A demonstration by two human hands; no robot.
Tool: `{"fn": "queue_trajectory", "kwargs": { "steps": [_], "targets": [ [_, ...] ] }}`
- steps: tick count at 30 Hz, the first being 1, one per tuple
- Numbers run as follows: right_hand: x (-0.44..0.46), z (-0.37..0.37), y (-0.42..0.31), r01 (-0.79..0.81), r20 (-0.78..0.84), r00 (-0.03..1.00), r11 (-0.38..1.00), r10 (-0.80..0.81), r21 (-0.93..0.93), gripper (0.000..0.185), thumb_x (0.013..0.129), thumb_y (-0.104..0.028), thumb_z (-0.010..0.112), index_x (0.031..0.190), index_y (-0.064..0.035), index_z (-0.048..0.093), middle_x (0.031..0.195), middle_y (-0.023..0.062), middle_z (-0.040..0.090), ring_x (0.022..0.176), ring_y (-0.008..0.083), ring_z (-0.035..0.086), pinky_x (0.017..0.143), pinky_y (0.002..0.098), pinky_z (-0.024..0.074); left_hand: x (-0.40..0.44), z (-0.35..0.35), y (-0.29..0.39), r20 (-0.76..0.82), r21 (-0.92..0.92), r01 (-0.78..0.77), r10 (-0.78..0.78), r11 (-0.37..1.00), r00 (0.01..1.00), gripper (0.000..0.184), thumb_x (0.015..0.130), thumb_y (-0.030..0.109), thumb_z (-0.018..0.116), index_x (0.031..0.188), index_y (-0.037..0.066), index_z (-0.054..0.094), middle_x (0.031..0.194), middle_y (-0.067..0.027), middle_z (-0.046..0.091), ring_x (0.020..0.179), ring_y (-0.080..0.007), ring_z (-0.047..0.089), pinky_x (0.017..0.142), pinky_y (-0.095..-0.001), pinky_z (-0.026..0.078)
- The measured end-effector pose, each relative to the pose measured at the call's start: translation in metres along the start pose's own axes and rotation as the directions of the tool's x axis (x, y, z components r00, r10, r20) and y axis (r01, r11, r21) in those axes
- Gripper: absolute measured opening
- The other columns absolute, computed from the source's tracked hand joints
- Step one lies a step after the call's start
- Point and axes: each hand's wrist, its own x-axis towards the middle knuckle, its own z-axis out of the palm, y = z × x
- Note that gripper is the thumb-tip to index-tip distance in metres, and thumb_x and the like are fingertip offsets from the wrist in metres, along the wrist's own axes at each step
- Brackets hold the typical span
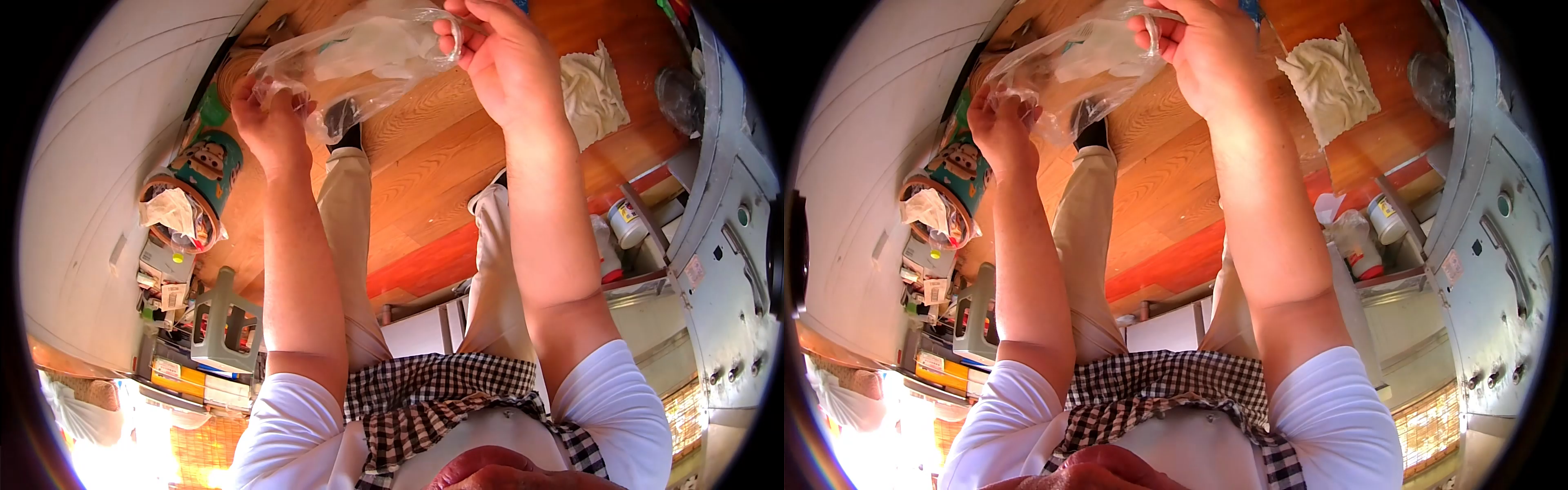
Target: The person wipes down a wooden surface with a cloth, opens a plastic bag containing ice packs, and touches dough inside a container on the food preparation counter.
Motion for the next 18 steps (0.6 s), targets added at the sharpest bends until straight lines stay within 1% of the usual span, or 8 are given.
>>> {"fn": "queue_trajectory", "kwargs": {
  "steps": [6, 9, 12, 15, 18],
  "targets": [
    [-0.018, 0.005, -0.001, -0.028, -0.080, 0.997, 0.999, 0.025, -0.042, 0.016, 0.098, -0.008, 0.062, 0.113, -0.0038, 0.062, 0.096, 0.0095, 0.068, 0.082, 0.0254, 0.067, 0.070, 0.0379, 0.0549, -0.012, -0.007, 0.016, 0.009, 0.034, 0.007, -0.007, 0.999, 1.000, 0.070, 0.086, 0.005, 0.075, 0.145, -0.002, 0.038, 0.122, -0.0127, 0.061, 0.090, -0.0195, 0.065, 0.076, -0.0325, 0.056],
    [-0.025, 0.009, -0.004, -0.032, -0.082, 0.996, 0.998, 0.027, -0.052, 0.017, 0.098, -0.008, 0.062, 0.114, -0.0045, 0.062, 0.096, 0.0093, 0.068, 0.083, 0.0262, 0.067, 0.073, 0.0381, 0.0556, -0.014, -0.014, 0.022, 0.103, 0.113, -0.037, 0.025, 0.993, 0.994, 0.084, 0.078, 0.005, 0.082, 0.148, -0.004, 0.038, 0.133, -0.0176, 0.055, 0.092, -0.0199, 0.066, 0.075, -0.0327, 0.057],
    [-0.038, 0.015, -0.011, -0.021, -0.116, 0.993, 0.989, 0.004, -0.143, 0.021, 0.097, -0.009, 0.064, 0.118, -0.0056, 0.061, 0.099, 0.0090, 0.068, 0.087, 0.0280, 0.068, 0.079, 0.0390, 0.0561, -0.024, -0.020, 0.037, 0.157, 0.128, -0.043, 0.023, 0.991, 0.987, 0.082, 0.079, 0.004, 0.081, 0.148, -0.005, 0.039, 0.131, -0.0174, 0.060, 0.095, -0.0205, 0.066, 0.083, -0.0333, 0.056],
    [-0.054, 0.030, -0.029, 0.003, -0.149, 0.988, 0.961, -0.046, -0.278, 0.031, 0.093, -0.015, 0.068, 0.120, 0.0004, 0.061, 0.105, 0.0116, 0.067, 0.095, 0.0265, 0.069, 0.085, 0.0384, 0.0552, -0.021, -0.034, 0.051, 0.207, 0.249, -0.012, -0.042, 0.968, 0.978, 0.078, 0.081, 0.002, 0.078, 0.148, -0.005, 0.039, 0.123, -0.0154, 0.065, 0.096, -0.0200, 0.066, 0.085, -0.0327, 0.055],
    [-0.063, 0.035, -0.040, -0.020, -0.194, 0.980, 0.942, -0.048, -0.334, 0.034, 0.095, -0.016, 0.066, 0.123, 0.0021, 0.058, 0.110, 0.0149, 0.065, 0.095, 0.0265, 0.069, 0.083, 0.0364, 0.0555, -0.026, -0.041, 0.076, 0.227, 0.083, 0.113, -0.129, 0.990, 0.965, 0.072, 0.084, -0.001, 0.074, 0.148, -0.004, 0.040, 0.117, -0.0136, 0.068, 0.096, -0.0181, 0.065, 0.085, -0.0320, 0.055]
  ]
}}
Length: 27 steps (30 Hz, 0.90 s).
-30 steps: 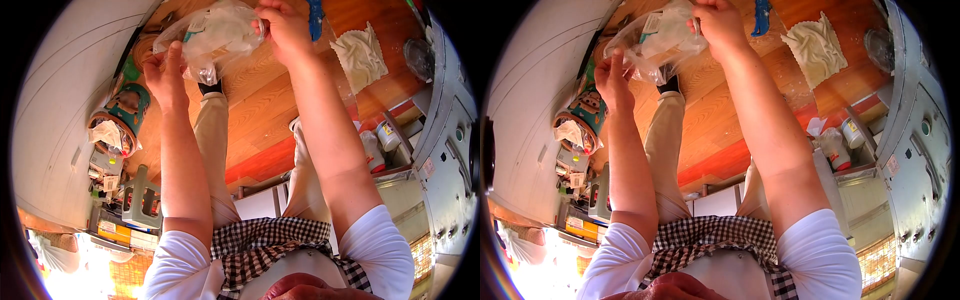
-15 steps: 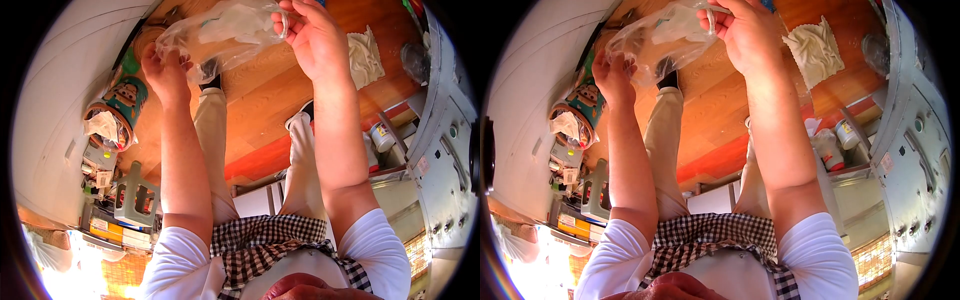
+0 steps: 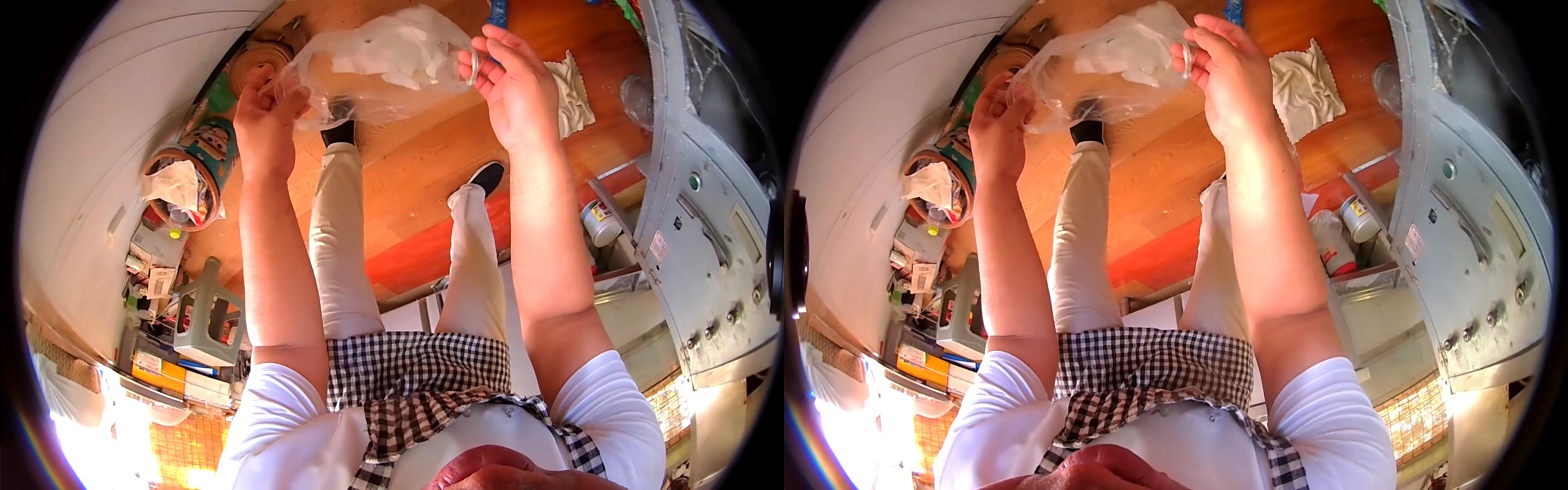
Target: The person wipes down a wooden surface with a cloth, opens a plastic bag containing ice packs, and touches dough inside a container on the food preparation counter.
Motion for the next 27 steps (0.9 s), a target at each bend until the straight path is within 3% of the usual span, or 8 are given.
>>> {"fn": "queue_trajectory", "kwargs": {
  "steps": [6, 9, 11, 16, 21, 27],
  "targets": [
    [-0.029, 0.006, -0.035, 0.017, -0.033, 0.999, 1.000, -0.018, -0.023, 0.037, 0.099, -0.014, 0.062, 0.130, 0.0040, 0.053, 0.117, 0.0139, 0.062, 0.099, 0.0244, 0.069, 0.087, 0.0349, 0.0544, -0.036, 0.000, 0.064, 0.126, -0.185, -0.008, 0.031, 0.983, 0.992, 0.063, 0.090, -0.004, 0.066, 0.148, -0.002, 0.041, 0.128, -0.0110, 0.065, 0.098, -0.0171, 0.065, 0.084, -0.0309, 0.054],
    [-0.051, 0.013, -0.059, 0.034, -0.030, 0.999, 0.999, -0.034, 0.006, 0.037, 0.099, -0.014, 0.062, 0.131, 0.0034, 0.053, 0.117, 0.0130, 0.063, 0.099, 0.0239, 0.069, 0.086, 0.0356, 0.0549, -0.065, 0.002, 0.096, 0.162, -0.176, -0.020, 0.049, 0.984, 0.986, 0.065, 0.090, -0.005, 0.065, 0.149, -0.001, 0.040, 0.138, -0.0118, 0.061, 0.102, -0.0172, 0.065, 0.085, -0.0303, 0.054],
    [-0.067, 0.016, -0.077, 0.039, -0.031, 0.999, 0.999, -0.039, 0.019, 0.034, 0.099, -0.012, 0.062, 0.129, 0.0022, 0.054, 0.115, 0.0121, 0.063, 0.098, 0.0235, 0.069, 0.083, 0.0353, 0.0564, -0.089, 0.003, 0.119, 0.189, -0.264, -0.001, 0.053, 0.965, 0.981, 0.071, 0.088, -0.007, 0.064, 0.153, -0.001, 0.036, 0.148, -0.0148, 0.053, 0.112, -0.0195, 0.063, 0.089, -0.0313, 0.054],
    [-0.121, 0.021, -0.129, 0.043, -0.036, 0.999, 0.998, -0.041, 0.047, 0.030, 0.099, -0.011, 0.062, 0.126, 0.0003, 0.056, 0.111, 0.0109, 0.064, 0.093, 0.0229, 0.070, 0.077, 0.0344, 0.0585, -0.152, -0.005, 0.184, 0.260, -0.395, 0.003, 0.108, 0.919, 0.959, 0.075, 0.088, -0.007, 0.064, 0.155, 0.001, 0.031, 0.150, -0.0191, 0.049, 0.122, -0.0242, 0.060, 0.093, -0.0331, 0.055],
    [-0.190, 0.024, -0.193, 0.089, -0.003, 0.996, 0.986, -0.090, 0.143, 0.028, 0.099, -0.010, 0.062, 0.124, 0.0009, 0.056, 0.108, 0.0106, 0.064, 0.090, 0.0228, 0.070, 0.074, 0.0351, 0.0597, -0.208, -0.020, 0.253, 0.356, -0.438, -0.022, 0.195, 0.899, 0.914, 0.075, 0.088, -0.006, 0.065, 0.155, 0.002, 0.032, 0.150, -0.0182, 0.048, 0.115, -0.0234, 0.063, 0.088, -0.0333, 0.057],
    [-0.289, 0.036, -0.261, 0.311, -0.005, 0.949, 0.936, -0.315, 0.166, 0.025, 0.099, -0.009, 0.061, 0.122, 0.0005, 0.057, 0.105, 0.0102, 0.065, 0.087, 0.0218, 0.070, 0.074, 0.0330, 0.0604, -0.284, -0.035, 0.339, 0.431, -0.430, -0.131, 0.331, 0.893, 0.839, 0.072, 0.089, -0.005, 0.062, 0.154, 0.001, 0.034, 0.148, -0.0166, 0.051, 0.099, -0.0199, 0.065, 0.081, -0.0302, 0.054]
  ]
}}
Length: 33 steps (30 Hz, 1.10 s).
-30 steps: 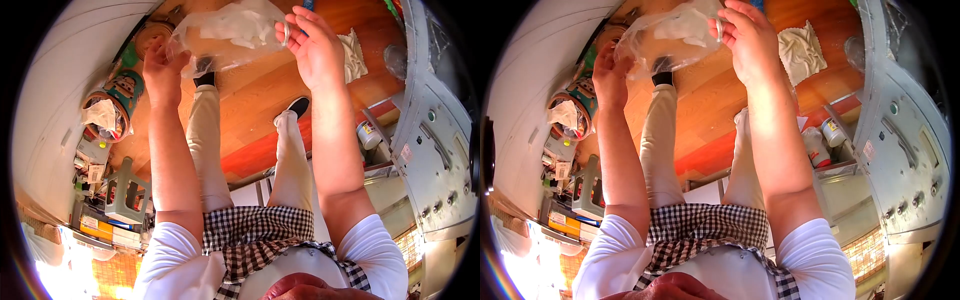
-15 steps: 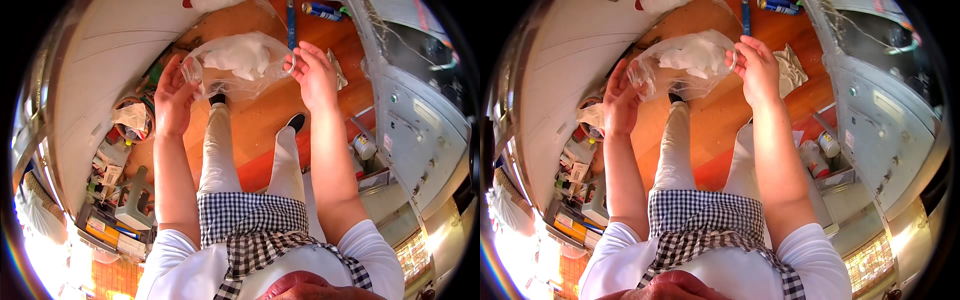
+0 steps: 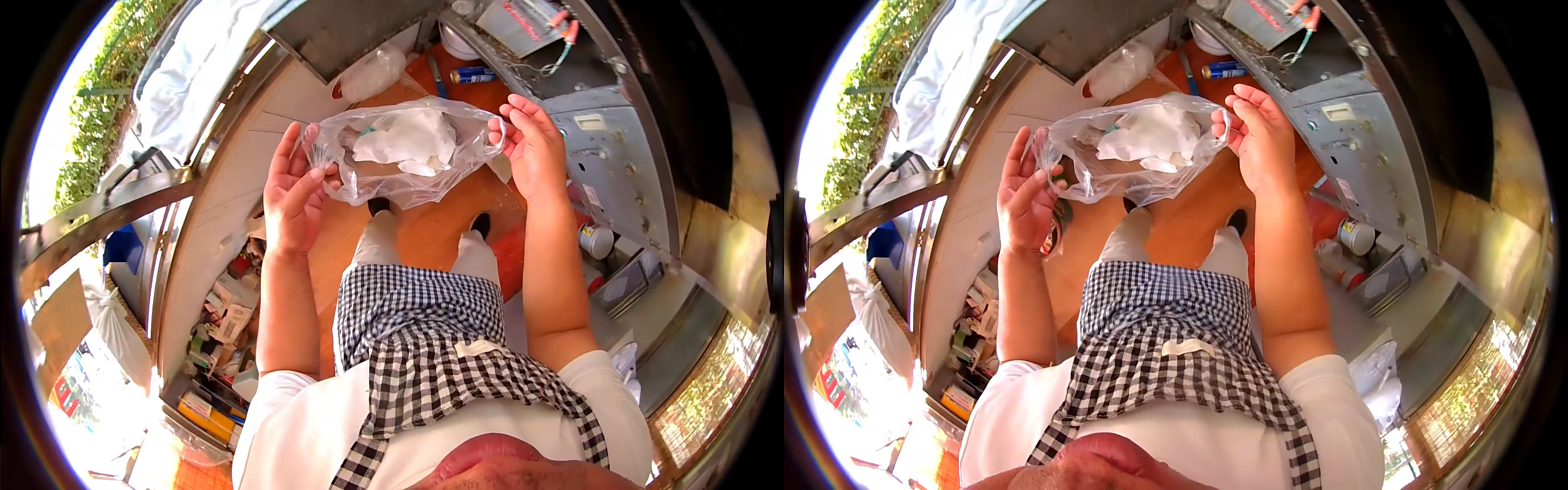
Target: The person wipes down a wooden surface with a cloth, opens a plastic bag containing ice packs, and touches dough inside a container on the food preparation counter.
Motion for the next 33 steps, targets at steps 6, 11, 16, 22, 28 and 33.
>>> {"fn": "queue_trajectory", "kwargs": {
  "steps": [6, 11, 16, 22, 28, 33],
  "targets": [
    [-0.059, -0.029, -0.003, -0.095, -0.018, 0.995, 0.992, 0.094, -0.081, 0.026, 0.097, -0.009, 0.062, 0.122, -0.0008, 0.057, 0.101, 0.0071, 0.066, 0.082, 0.0180, 0.069, 0.069, 0.0291, 0.0580, -0.047, 0.001, -0.003, -0.140, 0.394, 0.185, -0.140, 0.901, 0.980, 0.072, 0.089, -0.003, 0.065, 0.153, -0.004, 0.032, 0.127, -0.0187, 0.063, 0.081, -0.0153, 0.060, 0.071, -0.0282, 0.050],
    [-0.103, -0.072, -0.005, -0.117, 0.021, 0.993, 0.990, 0.119, -0.075, 0.027, 0.097, -0.010, 0.063, 0.121, -0.0007, 0.057, 0.100, 0.0053, 0.064, 0.082, 0.0165, 0.068, 0.071, 0.0282, 0.0571, -0.097, -0.011, -0.026, -0.228, 0.485, 0.191, -0.087, 0.854, 0.970, 0.071, 0.086, 0.001, 0.073, 0.146, -0.009, 0.038, 0.094, -0.0103, 0.066, 0.072, -0.0130, 0.060, 0.064, -0.0261, 0.049],
    [-0.148, -0.109, -0.012, -0.121, 0.076, 0.988, 0.983, 0.132, -0.135, 0.023, 0.100, -0.013, 0.058, 0.121, -0.0038, 0.056, 0.107, 0.0053, 0.063, 0.088, 0.0181, 0.067, 0.078, 0.0318, 0.0556, -0.143, -0.001, -0.050, -0.224, 0.506, 0.184, -0.078, 0.843, 0.972, 0.069, 0.080, -0.001, 0.073, 0.142, -0.007, 0.044, 0.088, -0.0077, 0.066, 0.072, -0.0137, 0.061, 0.064, -0.0274, 0.050],
    [-0.176, -0.142, -0.011, -0.187, 0.059, 0.978, 0.970, 0.198, -0.158, 0.027, 0.097, -0.013, 0.063, 0.122, -0.0057, 0.057, 0.099, 0.0012, 0.063, 0.084, 0.0130, 0.067, 0.073, 0.0281, 0.0532, -0.185, 0.028, -0.054, -0.232, 0.419, 0.124, -0.026, 0.899, 0.972, 0.073, 0.077, -0.006, 0.070, 0.145, -0.007, 0.043, 0.101, -0.0112, 0.066, 0.079, -0.0170, 0.065, 0.072, -0.0296, 0.053],
    [-0.195, -0.134, -0.016, -0.193, 0.063, 0.978, 0.975, 0.201, -0.110, 0.026, 0.098, -0.012, 0.062, 0.123, -0.0078, 0.057, 0.100, 0.0018, 0.064, 0.084, 0.0140, 0.067, 0.075, 0.0310, 0.0549, -0.192, 0.005, -0.067, -0.223, 0.472, 0.114, -0.007, 0.874, 0.975, 0.075, 0.076, -0.005, 0.072, 0.145, -0.006, 0.044, 0.101, -0.0103, 0.067, 0.082, -0.0174, 0.066, 0.075, -0.0298, 0.054],
    [-0.202, -0.122, 0.004, -0.207, 0.027, 0.977, 0.972, 0.211, -0.110, 0.026, 0.097, -0.011, 0.064, 0.121, -0.0082, 0.056, 0.097, 0.0010, 0.064, 0.081, 0.0134, 0.067, 0.074, 0.0302, 0.0552, -0.181, -0.025, -0.067, -0.164, 0.765, 0.094, 0.051, 0.637, 0.985, 0.067, 0.075, 0.001, 0.072, 0.139, -0.001, 0.054, 0.097, -0.0107, 0.068, 0.089, -0.0224, 0.068, 0.082, -0.0330, 0.055]
  ]
}}
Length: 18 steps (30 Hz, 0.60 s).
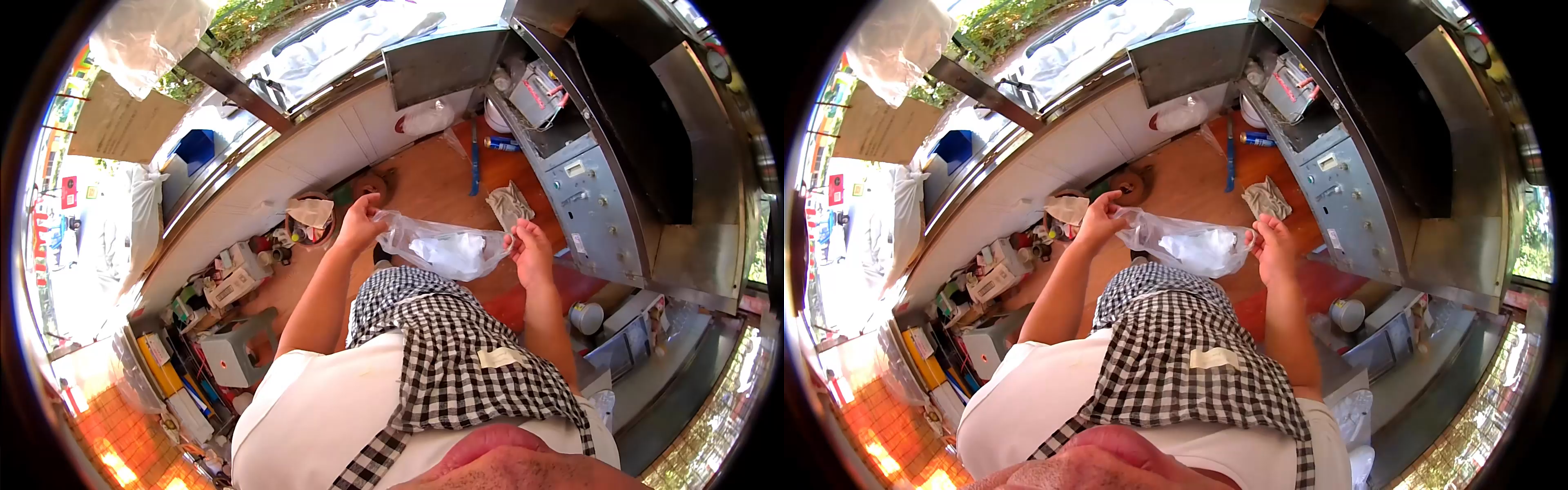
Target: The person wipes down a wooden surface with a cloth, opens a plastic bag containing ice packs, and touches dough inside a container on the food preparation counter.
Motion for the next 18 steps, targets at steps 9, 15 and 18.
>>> {"fn": "queue_trajectory", "kwargs": {
  "steps": [9, 15, 18],
  "targets": [
    [0.028, 0.076, 0.010, 0.091, -0.058, 0.994, 0.996, -0.091, -0.005, 0.028, 0.094, -0.008, 0.069, 0.118, -0.0051, 0.056, 0.089, 0.0010, 0.061, 0.071, 0.0126, 0.061, 0.066, 0.0272, 0.0516, 0.036, -0.089, -0.036, -0.028, 0.514, -0.024, 0.044, 0.858, 0.999, 0.041, 0.083, 0.008, 0.057, 0.123, 0.002, 0.066, 0.107, -0.0192, 0.073, 0.106, -0.0374, 0.068, 0.094, -0.0443, 0.053],
    [0.033, 0.125, 0.014, 0.195, -0.076, 0.977, 0.979, -0.199, -0.055, 0.026, 0.095, -0.007, 0.068, 0.117, -0.0020, 0.056, 0.093, 0.0026, 0.062, 0.072, 0.0122, 0.061, 0.066, 0.0261, 0.0505, 0.068, -0.132, -0.026, 0.026, 0.109, 0.008, -0.011, 0.994, 1.000, 0.034, 0.090, 0.008, 0.062, 0.121, -0.001, 0.067, 0.081, -0.0076, 0.068, 0.072, -0.0154, 0.064, 0.068, -0.0304, 0.052],
    [0.038, 0.136, 0.022, 0.221, -0.065, 0.972, 0.973, -0.225, -0.066, 0.026, 0.095, -0.006, 0.068, 0.118, -0.0009, 0.056, 0.095, 0.0036, 0.063, 0.074, 0.0121, 0.062, 0.067, 0.0263, 0.0510, 0.073, -0.142, -0.004, 0.046, -0.098, 0.030, -0.026, 0.995, 0.999, 0.033, 0.093, 0.005, 0.061, 0.125, -0.006, 0.063, 0.081, -0.0035, 0.065, 0.070, -0.0099, 0.061, 0.066, -0.0258, 0.052]
  ]
}}
